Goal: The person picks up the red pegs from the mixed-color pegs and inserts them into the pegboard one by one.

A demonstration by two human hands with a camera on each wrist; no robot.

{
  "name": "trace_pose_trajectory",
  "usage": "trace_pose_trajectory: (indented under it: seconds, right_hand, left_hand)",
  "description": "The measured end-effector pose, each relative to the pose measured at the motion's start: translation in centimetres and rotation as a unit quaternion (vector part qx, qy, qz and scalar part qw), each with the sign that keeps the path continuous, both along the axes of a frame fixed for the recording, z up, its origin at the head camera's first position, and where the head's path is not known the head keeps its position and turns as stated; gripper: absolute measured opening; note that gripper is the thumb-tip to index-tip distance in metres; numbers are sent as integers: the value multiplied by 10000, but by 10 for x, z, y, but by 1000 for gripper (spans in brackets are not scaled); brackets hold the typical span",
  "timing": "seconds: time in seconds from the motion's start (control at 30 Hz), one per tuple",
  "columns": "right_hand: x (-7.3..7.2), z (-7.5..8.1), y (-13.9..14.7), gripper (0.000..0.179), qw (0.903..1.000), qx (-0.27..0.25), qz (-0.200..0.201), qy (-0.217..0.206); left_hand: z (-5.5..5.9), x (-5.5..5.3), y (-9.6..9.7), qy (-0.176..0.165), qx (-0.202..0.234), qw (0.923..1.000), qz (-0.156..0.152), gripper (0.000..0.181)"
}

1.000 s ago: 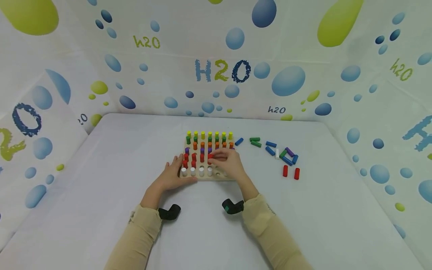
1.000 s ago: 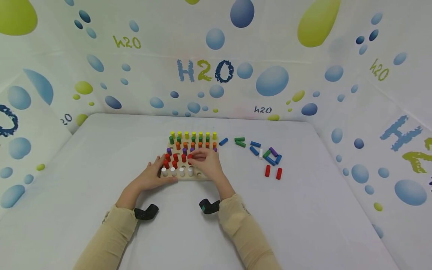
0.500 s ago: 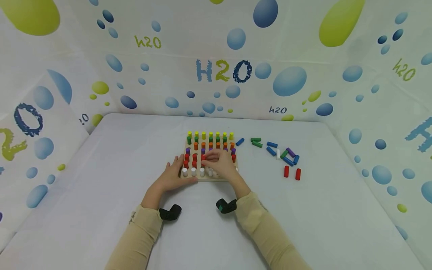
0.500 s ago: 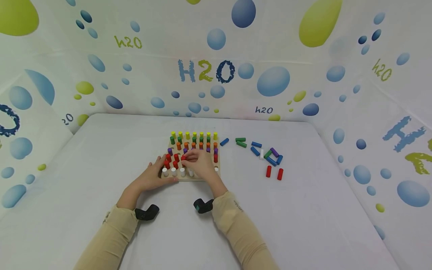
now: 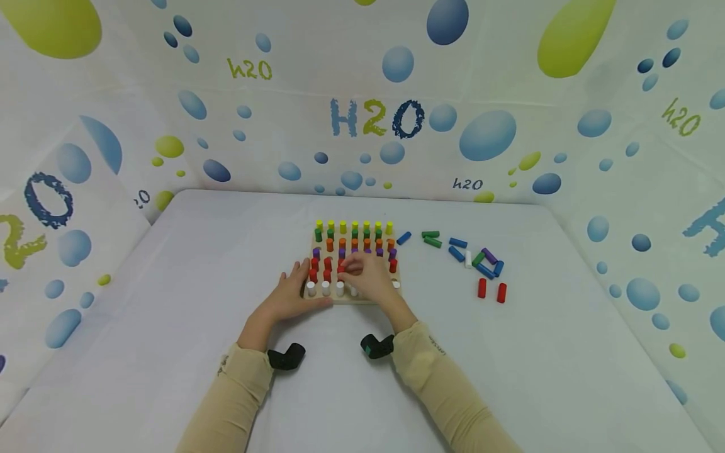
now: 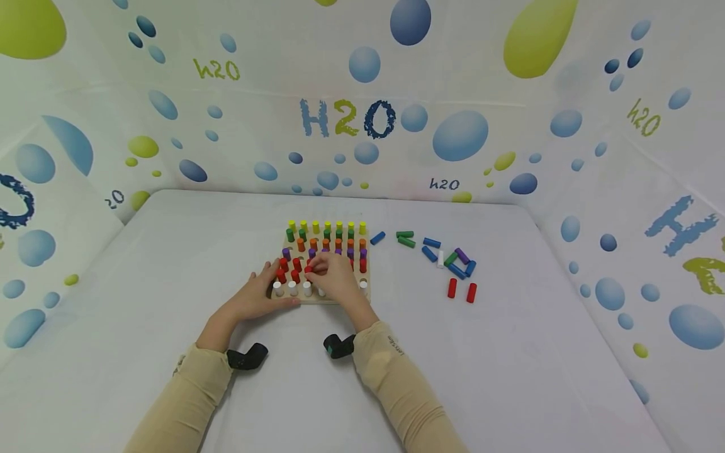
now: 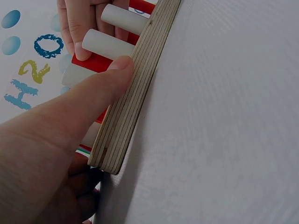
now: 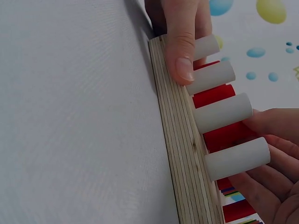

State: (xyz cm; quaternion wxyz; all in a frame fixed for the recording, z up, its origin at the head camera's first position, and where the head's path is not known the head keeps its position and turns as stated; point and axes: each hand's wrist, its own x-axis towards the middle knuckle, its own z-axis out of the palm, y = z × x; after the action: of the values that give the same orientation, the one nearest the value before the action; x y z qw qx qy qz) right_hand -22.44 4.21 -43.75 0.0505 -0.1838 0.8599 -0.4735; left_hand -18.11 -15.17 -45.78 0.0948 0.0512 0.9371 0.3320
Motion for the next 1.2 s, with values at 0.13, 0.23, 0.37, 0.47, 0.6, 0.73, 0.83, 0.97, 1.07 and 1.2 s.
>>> trace_pose_trajectory:
  seconds: [0.13,0.23,0.37,0.47,0.6,0.73,0.83,0.97,1.07,1.2]
  right_hand:
    - [2,1,2,13,10000,22,-40,-57]
    - [4,3,3,14,9999,12,-68,-82]
    - [7,4,4,14,9999,29,-85,-66]
    - [8,4,5,13,10000,61,-49,-38]
    - [9,4,6,12,9999,78,-60,-42]
    - [11,5,8,11,9998,194,-9,41]
    - [11,4,7,11,9990,420,69,110]
    - [11,2,5,10,9979,635,66,141]
    - [11,1,3,9,9976,670,38,166]
    - [13,2,3,10,9978,636,36,189]
  left_hand:
    - [2,2,2,-54,20,10000,56,111]
    - [2,3,3,-94,4,9999,88,112]
    - [2,4,4,-96,-7,9999,82,111]
    - [2,4,5,-74,-5,9999,70,111]
    - [3,4,6,-28,-39,10000,30,110]
    - [3,5,7,-50,-45,10000,37,111]
    - [2,5,7,-69,-22,10000,64,111]
    - [2,6,7,-23,-35,10000,38,111]
    - [3,8,7,-7,-36,10000,51,112]
    - [2,9,7,-37,-37,9999,119,112]
